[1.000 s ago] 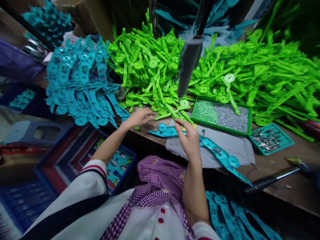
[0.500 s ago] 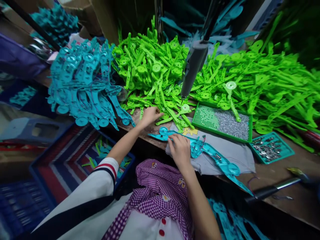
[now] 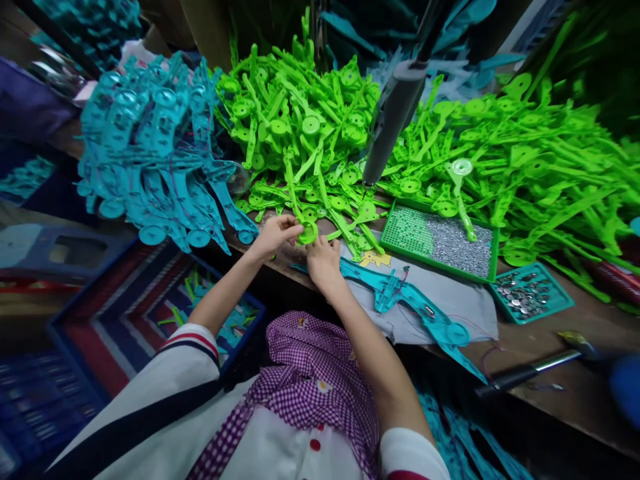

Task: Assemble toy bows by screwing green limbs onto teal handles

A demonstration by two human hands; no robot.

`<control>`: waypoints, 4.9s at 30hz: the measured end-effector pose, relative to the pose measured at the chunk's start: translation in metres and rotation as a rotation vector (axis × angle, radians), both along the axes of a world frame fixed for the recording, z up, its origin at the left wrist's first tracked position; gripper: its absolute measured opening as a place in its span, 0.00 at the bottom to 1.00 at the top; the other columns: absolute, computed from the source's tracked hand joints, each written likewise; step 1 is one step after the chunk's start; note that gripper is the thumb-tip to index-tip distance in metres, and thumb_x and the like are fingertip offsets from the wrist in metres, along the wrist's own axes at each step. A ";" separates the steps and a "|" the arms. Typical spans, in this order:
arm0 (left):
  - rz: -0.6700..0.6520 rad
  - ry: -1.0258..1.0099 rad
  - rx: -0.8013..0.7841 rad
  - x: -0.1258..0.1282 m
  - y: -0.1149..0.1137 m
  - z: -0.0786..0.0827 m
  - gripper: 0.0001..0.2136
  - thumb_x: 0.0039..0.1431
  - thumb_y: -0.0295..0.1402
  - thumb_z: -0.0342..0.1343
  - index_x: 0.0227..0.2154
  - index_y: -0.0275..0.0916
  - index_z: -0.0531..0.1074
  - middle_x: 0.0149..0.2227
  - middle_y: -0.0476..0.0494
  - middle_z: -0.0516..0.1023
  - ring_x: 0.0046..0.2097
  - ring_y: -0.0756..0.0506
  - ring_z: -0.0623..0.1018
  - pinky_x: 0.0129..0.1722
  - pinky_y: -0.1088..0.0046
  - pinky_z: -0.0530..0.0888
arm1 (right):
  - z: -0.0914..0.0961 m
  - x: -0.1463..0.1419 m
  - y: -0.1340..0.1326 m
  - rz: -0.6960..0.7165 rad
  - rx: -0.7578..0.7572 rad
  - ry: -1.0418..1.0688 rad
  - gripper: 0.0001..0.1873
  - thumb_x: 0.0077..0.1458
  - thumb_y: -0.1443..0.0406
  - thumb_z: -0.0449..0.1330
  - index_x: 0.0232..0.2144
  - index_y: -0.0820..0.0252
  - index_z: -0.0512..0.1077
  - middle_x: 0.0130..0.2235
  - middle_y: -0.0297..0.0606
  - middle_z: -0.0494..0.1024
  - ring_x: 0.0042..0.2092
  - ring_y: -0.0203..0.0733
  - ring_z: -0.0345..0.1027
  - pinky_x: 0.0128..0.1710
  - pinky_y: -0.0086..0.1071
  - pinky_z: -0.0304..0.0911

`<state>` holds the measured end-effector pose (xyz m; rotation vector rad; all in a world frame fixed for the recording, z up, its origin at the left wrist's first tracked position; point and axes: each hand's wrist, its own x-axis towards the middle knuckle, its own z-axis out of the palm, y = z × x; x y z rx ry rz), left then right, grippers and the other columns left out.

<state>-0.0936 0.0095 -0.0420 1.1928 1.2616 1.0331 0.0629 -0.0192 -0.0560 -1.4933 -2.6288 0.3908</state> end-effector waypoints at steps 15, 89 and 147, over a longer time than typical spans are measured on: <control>-0.055 0.015 -0.150 0.003 -0.122 -0.013 0.19 0.44 0.47 0.70 0.29 0.37 0.72 0.26 0.49 0.76 0.28 0.50 0.75 0.29 0.74 0.73 | -0.010 0.078 0.043 -0.521 0.038 0.570 0.15 0.61 0.57 0.52 0.41 0.58 0.72 0.35 0.43 0.79 0.36 0.47 0.71 0.38 0.38 0.63; -0.371 1.063 0.296 0.068 -0.054 -0.030 0.26 0.57 0.39 0.66 0.59 0.47 0.72 0.58 0.37 0.75 0.59 0.32 0.73 0.62 0.44 0.59 | -0.009 0.302 0.088 -0.794 0.253 -0.059 0.22 0.63 0.55 0.52 0.46 0.66 0.76 0.48 0.57 0.75 0.49 0.59 0.68 0.49 0.52 0.59; 0.242 -0.272 -0.062 0.225 0.115 0.015 0.25 0.57 0.23 0.61 0.57 0.41 0.65 0.59 0.37 0.70 0.51 0.45 0.79 0.48 0.72 0.78 | -0.003 0.417 0.040 -1.106 0.342 0.185 0.18 0.55 0.58 0.54 0.36 0.61 0.80 0.44 0.52 0.79 0.47 0.57 0.69 0.48 0.52 0.62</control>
